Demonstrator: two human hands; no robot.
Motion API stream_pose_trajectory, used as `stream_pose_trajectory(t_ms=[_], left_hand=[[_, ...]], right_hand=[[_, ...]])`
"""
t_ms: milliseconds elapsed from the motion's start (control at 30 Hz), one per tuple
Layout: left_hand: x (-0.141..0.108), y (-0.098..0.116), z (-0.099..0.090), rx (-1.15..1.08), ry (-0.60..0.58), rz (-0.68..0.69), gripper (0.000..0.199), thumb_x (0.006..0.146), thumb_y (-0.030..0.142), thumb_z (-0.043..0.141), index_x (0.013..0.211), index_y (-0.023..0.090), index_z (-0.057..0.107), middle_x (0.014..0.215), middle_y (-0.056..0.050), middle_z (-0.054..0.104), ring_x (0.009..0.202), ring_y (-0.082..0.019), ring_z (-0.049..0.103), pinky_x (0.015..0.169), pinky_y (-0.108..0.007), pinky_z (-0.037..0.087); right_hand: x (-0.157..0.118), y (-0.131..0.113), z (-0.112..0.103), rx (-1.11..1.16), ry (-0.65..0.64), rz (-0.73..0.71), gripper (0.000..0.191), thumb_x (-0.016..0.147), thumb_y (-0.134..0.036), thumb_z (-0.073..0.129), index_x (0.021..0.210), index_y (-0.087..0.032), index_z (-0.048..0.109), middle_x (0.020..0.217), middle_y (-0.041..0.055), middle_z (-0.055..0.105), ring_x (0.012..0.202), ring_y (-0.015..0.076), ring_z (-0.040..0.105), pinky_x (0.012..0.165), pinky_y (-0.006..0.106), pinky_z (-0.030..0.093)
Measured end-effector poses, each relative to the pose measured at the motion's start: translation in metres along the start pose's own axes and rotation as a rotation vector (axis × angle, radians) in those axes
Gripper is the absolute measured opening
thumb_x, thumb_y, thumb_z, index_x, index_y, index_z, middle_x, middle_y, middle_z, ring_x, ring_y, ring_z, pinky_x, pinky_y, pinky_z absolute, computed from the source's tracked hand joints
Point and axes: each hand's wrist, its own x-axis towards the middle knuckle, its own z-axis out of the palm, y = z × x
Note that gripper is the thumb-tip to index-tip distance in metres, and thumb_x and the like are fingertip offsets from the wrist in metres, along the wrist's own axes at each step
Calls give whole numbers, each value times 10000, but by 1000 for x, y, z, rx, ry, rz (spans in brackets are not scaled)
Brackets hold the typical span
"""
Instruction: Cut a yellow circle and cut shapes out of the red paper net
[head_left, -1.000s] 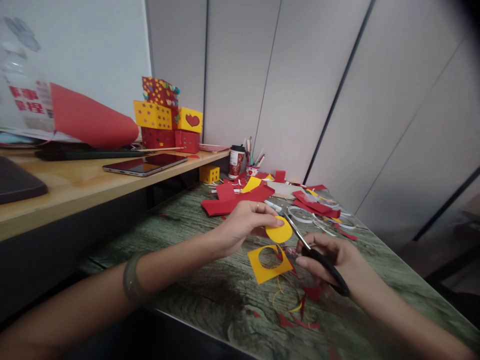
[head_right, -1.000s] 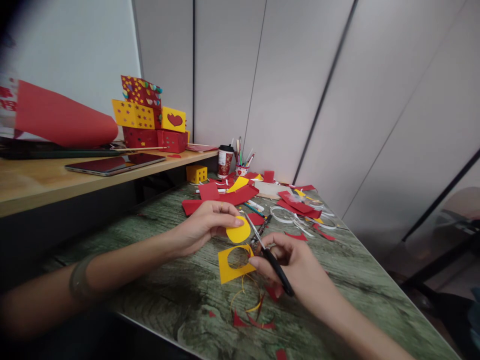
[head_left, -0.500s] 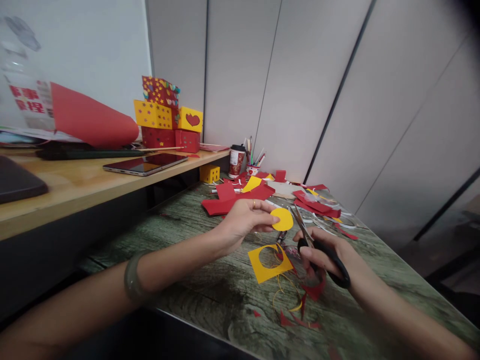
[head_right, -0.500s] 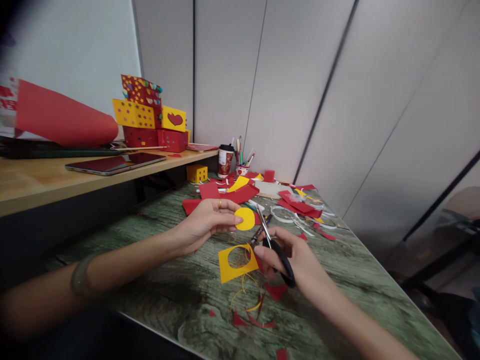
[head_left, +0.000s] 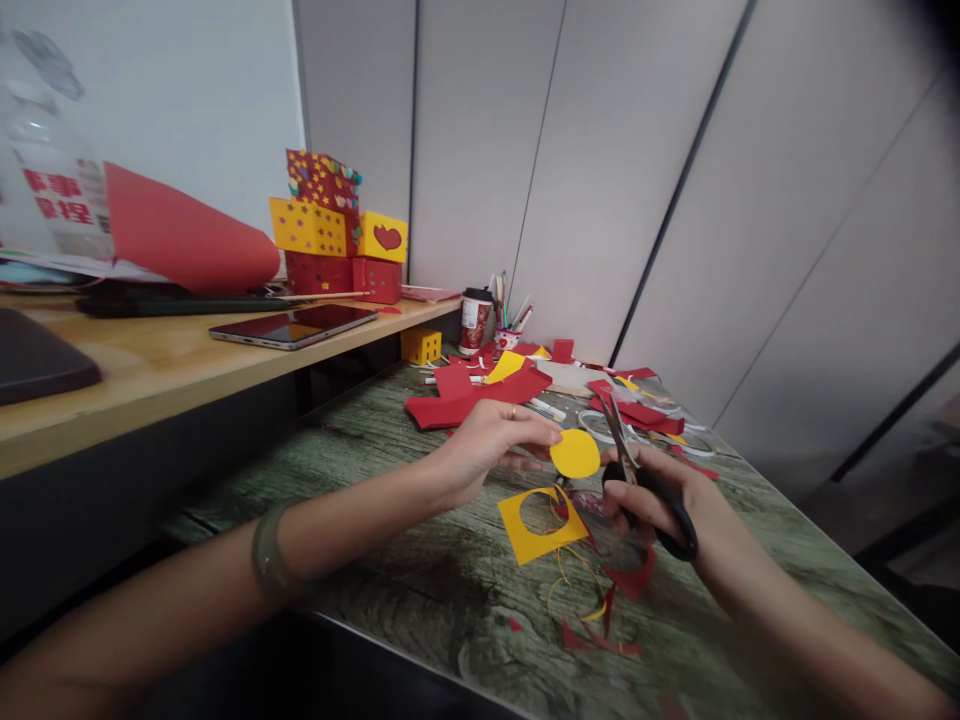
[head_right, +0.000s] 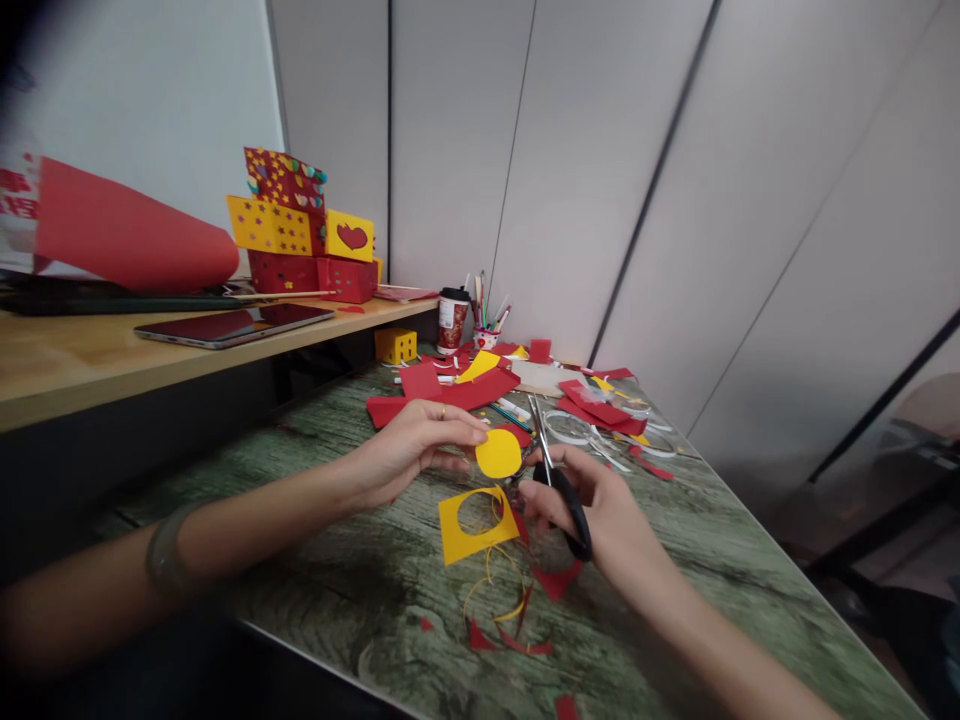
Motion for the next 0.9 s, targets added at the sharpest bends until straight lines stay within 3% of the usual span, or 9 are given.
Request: stream_pose_trajectory(t_ms=[200, 400, 567, 800, 900], left_hand=[[1, -4, -1, 163, -65, -103, 139, 638, 196, 631, 745, 109, 650, 776, -64, 628, 685, -106, 561, 604, -202, 432], [10, -1, -14, 425, -288, -150, 131, 630, 186, 623, 746, 137, 657, 723, -18, 633, 673, -106, 556, 624, -208, 426], [25, 0, -38, 832, -495, -104, 150, 646, 169, 607, 785, 132, 650, 755, -24, 645, 686, -115, 565, 649, -212, 416], [30, -12, -41, 994, -469, -112, 157, 581, 150, 644, 728, 105, 615, 638, -17, 610, 602, -119, 538, 516, -190, 366], [29, -12, -41, 1008, -464, -98, 113, 651, 193, 577, 727, 112, 601, 648, -23, 612, 596, -108, 529, 516, -187, 362]], right_hand=[[3, 11, -2, 78, 54, -54, 269, 680, -291, 628, 893, -207, 485, 564, -59, 549, 438, 72, 429, 412, 174, 326], [4, 14, 0, 90, 86, -25, 286, 654, -310, 650, 877, -195, 514, 576, -33, 577, 521, 115, 515, 451, 191, 374], [5, 11, -1, 49, 94, -21, 240, 681, -328, 623, 852, -199, 515, 535, -43, 570, 481, 108, 518, 427, 187, 371], [5, 16, -2, 45, 69, -39, 277, 665, -355, 643, 863, -203, 523, 510, -52, 558, 448, 99, 513, 398, 179, 368], [6, 18, -2, 60, 65, -23, 303, 658, -367, 649, 881, -203, 527, 541, -46, 566, 477, 107, 531, 413, 184, 387]])
